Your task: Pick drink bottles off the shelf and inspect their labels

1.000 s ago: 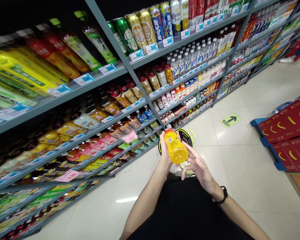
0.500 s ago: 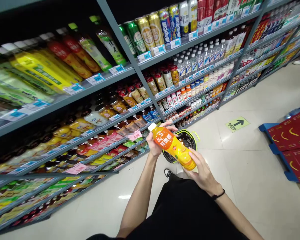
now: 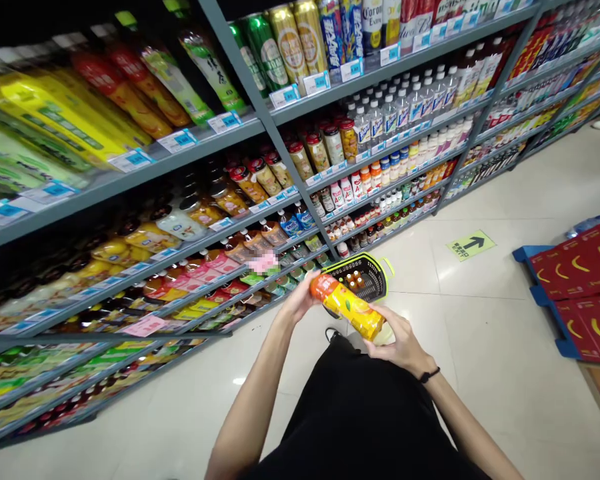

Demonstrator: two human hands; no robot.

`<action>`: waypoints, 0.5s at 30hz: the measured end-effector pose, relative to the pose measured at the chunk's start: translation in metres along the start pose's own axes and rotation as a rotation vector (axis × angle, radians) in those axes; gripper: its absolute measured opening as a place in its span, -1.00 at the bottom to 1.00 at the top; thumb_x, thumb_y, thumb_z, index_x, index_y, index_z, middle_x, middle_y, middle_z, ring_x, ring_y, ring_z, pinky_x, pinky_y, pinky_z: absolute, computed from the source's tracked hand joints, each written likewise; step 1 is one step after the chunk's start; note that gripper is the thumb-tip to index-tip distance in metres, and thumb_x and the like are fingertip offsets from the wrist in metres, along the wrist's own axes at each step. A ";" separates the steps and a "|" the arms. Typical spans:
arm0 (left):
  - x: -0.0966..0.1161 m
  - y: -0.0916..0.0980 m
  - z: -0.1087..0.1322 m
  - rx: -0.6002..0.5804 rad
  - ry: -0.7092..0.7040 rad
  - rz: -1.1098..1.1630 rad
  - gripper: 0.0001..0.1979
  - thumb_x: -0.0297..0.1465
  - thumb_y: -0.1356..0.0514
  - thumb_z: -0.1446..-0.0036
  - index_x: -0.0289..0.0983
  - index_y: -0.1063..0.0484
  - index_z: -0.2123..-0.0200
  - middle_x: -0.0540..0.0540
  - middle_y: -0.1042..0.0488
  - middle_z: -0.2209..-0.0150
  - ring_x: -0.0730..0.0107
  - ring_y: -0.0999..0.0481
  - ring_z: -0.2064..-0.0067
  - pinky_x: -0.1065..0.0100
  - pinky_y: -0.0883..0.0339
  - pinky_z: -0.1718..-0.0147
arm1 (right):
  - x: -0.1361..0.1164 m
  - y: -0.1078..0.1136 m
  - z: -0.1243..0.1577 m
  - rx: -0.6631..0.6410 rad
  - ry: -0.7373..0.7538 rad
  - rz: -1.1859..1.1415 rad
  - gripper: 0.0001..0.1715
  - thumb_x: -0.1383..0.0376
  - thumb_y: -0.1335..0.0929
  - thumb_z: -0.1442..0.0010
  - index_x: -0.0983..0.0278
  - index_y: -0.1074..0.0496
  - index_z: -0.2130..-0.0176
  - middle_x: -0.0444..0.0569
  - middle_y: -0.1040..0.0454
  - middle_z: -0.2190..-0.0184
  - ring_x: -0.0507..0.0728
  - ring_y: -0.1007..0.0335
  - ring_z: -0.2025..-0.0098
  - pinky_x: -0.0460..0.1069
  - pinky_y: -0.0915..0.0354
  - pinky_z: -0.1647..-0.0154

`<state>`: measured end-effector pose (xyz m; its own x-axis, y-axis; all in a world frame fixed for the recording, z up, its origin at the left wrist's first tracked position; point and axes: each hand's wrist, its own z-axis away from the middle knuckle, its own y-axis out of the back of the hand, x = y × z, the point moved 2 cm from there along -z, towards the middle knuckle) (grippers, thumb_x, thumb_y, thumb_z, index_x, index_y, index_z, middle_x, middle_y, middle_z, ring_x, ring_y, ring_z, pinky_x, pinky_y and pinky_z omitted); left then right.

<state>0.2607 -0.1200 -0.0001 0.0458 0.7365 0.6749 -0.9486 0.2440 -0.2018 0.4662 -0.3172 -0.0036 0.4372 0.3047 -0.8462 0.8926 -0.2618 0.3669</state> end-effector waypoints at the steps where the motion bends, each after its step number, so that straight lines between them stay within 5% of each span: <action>1: -0.017 0.008 -0.004 -0.001 0.087 -0.008 -0.66 -0.15 -0.33 -0.24 -0.30 -0.54 0.10 -0.14 -0.65 0.21 0.28 -0.64 0.30 0.30 -0.58 0.29 | 0.010 -0.004 0.006 -0.023 -0.095 -0.051 -0.16 0.36 -0.51 -0.15 0.18 -0.29 -0.34 0.12 -0.54 -0.18 0.29 -0.55 -0.17 0.16 -0.49 -0.24; 4: -0.065 0.028 -0.012 0.039 0.279 -0.045 -0.70 -0.23 -0.28 -0.31 -0.36 -0.54 0.07 -0.25 -0.66 0.23 0.21 -0.68 0.36 0.25 -0.62 0.32 | 0.045 -0.023 0.031 -0.095 -0.463 -0.284 -0.29 0.24 -0.45 -0.24 0.18 -0.31 -0.33 0.10 -0.50 -0.21 0.24 -0.58 -0.07 0.10 -0.56 -0.09; 8: -0.105 0.039 -0.037 0.138 0.292 -0.110 -0.73 -0.25 -0.23 -0.39 -0.34 -0.52 0.03 -0.21 -0.68 0.21 0.26 -0.70 0.31 0.33 -0.63 0.27 | 0.094 -0.054 0.066 -0.126 -0.904 -0.454 -0.20 -0.07 -0.19 -0.47 0.20 -0.02 -0.50 0.20 -0.38 -0.31 0.05 -0.54 0.40 0.10 -0.58 0.19; 11: -0.128 0.037 -0.075 0.221 0.275 -0.210 -0.73 -0.25 -0.31 -0.34 -0.39 -0.54 0.13 -0.28 -0.67 0.18 0.17 -0.72 0.21 0.31 -0.63 0.21 | 0.127 -0.067 0.093 -0.229 -1.024 -0.123 -0.20 -0.04 -0.15 -0.49 0.23 0.01 -0.53 0.23 -0.29 -0.39 0.20 -0.60 0.00 0.17 -0.45 -0.20; 13: -0.147 0.035 -0.108 0.328 0.277 -0.305 -0.70 -0.23 -0.36 -0.29 -0.41 -0.54 0.22 -0.32 -0.66 0.17 0.12 -0.73 0.19 0.30 -0.62 0.19 | 0.144 -0.069 0.114 -0.281 -1.063 0.082 -0.22 0.04 -0.20 -0.45 0.34 -0.12 -0.48 0.30 -0.34 -0.35 0.32 -0.44 -0.27 0.20 -0.33 -0.32; 15: -0.167 0.033 -0.146 0.444 0.289 -0.401 -0.67 -0.20 -0.39 -0.27 -0.40 -0.53 0.21 -0.32 -0.65 0.13 0.11 -0.72 0.18 0.29 -0.60 0.18 | 0.154 -0.068 0.142 -0.264 -1.144 0.150 -0.28 0.07 -0.20 -0.40 0.42 -0.30 -0.36 0.36 -0.50 -0.19 0.39 -0.49 -0.22 0.23 -0.36 -0.27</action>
<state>0.2671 -0.1426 -0.2227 0.4454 0.7976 0.4067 -0.8767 0.2964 0.3787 0.4570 -0.3829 -0.2141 0.3069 -0.7448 -0.5925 0.8943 0.0128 0.4472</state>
